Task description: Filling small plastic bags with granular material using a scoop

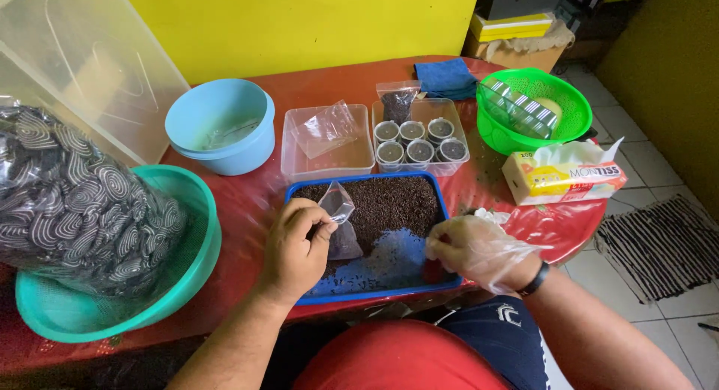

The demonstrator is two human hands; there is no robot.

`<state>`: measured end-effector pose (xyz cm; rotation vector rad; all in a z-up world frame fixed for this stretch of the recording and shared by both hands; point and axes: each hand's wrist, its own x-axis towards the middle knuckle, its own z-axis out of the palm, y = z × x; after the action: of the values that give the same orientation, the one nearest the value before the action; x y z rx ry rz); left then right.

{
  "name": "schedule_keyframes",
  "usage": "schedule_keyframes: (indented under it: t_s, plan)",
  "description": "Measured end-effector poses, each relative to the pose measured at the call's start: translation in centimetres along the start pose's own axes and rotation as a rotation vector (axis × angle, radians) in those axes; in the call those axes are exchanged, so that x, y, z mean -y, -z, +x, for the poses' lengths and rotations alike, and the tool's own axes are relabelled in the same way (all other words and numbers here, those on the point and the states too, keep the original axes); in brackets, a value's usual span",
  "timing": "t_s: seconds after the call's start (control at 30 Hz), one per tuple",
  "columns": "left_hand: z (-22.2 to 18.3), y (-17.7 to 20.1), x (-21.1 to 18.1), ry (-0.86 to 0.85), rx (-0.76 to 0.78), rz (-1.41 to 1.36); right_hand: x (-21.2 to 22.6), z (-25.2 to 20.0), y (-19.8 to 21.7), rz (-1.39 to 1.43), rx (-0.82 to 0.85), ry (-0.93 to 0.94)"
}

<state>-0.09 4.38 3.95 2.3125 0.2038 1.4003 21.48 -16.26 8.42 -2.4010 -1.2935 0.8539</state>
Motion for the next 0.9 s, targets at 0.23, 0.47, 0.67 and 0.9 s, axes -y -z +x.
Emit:
schedule_keyframes:
  t_s: [0.23,0.47,0.67,0.9]
  plan:
    - [0.2,0.7,0.0,-0.033,-0.017,0.040,2.5,4.2,-5.9,0.438,0.047,0.109]
    - [-0.3,1.2,0.3,-0.012,-0.060,0.056,-0.4,10.1,-11.8,0.823,0.099,0.204]
    - [-0.2,2.6,-0.1,-0.007,-0.051,0.029,-0.1,6.5,-5.8,0.930,-0.057,0.251]
    - [-0.1,3.6,0.0,0.000,-0.058,0.028,-3.0,5.2,-3.1,0.643,-0.028,0.148]
